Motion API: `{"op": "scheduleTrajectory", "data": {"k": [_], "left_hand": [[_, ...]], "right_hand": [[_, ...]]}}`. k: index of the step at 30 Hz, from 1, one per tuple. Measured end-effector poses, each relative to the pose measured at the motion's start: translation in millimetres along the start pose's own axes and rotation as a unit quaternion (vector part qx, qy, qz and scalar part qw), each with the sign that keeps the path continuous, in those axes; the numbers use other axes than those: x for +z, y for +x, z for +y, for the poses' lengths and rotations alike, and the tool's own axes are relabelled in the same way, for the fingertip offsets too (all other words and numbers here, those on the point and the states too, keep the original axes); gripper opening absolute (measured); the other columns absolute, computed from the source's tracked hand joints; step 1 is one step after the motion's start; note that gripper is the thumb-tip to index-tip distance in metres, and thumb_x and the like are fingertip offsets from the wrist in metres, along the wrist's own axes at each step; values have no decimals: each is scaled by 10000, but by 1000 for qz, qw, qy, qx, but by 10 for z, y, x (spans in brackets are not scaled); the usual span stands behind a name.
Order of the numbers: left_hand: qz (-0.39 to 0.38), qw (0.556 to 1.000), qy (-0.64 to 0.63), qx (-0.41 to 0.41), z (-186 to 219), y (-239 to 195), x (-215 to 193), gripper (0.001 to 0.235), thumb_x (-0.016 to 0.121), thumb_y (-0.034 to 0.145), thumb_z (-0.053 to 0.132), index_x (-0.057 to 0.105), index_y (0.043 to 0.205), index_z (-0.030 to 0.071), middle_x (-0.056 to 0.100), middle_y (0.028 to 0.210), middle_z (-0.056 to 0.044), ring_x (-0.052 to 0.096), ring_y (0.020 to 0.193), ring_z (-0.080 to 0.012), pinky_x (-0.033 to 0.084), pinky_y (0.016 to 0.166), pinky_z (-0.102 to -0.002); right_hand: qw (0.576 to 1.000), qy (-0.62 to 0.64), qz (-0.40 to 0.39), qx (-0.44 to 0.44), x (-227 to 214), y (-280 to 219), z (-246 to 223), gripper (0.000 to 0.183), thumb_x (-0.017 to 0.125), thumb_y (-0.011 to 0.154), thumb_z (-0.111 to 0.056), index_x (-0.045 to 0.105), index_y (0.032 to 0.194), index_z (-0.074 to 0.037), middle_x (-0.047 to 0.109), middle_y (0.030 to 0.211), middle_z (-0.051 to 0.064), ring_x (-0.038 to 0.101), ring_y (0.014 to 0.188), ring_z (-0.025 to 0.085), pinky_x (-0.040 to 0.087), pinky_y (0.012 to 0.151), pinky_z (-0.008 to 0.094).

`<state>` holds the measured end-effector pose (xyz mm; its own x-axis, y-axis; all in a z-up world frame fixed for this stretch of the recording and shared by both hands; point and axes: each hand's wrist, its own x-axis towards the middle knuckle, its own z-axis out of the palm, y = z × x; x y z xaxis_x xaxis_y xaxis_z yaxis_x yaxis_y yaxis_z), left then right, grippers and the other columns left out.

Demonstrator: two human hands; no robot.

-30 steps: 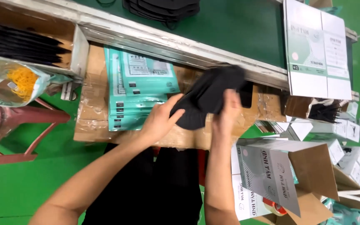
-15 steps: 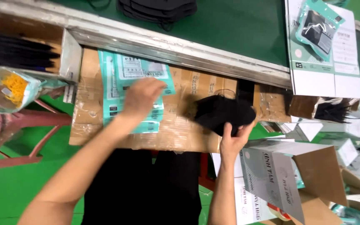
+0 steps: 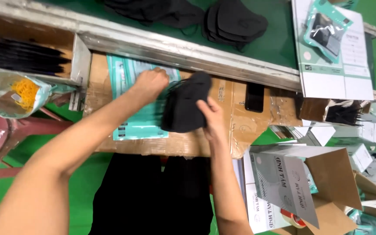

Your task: Packing black face masks into plastic pouches and preparing cardboard boxes for shipping.

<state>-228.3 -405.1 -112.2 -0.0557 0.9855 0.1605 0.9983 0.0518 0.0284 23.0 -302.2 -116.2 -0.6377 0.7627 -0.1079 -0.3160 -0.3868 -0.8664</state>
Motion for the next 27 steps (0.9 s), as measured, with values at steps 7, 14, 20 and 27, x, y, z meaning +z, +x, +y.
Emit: {"op": "scheduleTrajectory", "data": {"k": [7,14,20,27], "left_hand": [[213,963,-167,-3,674,-320,-577,159,603,797,-51,587,953,-25,575,972,-153,614,973,-305,569,762,-378],[321,922,-211,-38,1162,-182,-679,134,568,882,-5,535,1011,13,523,989,-142,534,958,-332,488,863,-444],[265,884,-385,23,1442,-417,-765,217,704,921,119,599,1089,34,631,1126,-118,598,1106,-311,501,934,-422],[36,564,-726,-391,1594,-330,-309,489,773,877,244,597,1281,32,711,1198,-69,674,1116,-213,504,1014,-336]], "right_hand": [[992,-45,56,107,294,-166,-206,334,732,875,-72,662,1199,-29,750,1028,89,710,900,157,565,792,301],[773,-614,130,-94,610,-647,-612,238,823,837,-83,674,922,82,634,1009,124,639,868,221,518,782,325],[911,-345,146,-173,-178,-602,-275,268,772,869,-33,723,1109,76,685,1173,97,635,1079,194,490,971,317],[980,-188,60,6,84,-636,-415,461,752,857,-70,633,1295,12,678,1218,96,634,1110,163,513,985,309]]}}
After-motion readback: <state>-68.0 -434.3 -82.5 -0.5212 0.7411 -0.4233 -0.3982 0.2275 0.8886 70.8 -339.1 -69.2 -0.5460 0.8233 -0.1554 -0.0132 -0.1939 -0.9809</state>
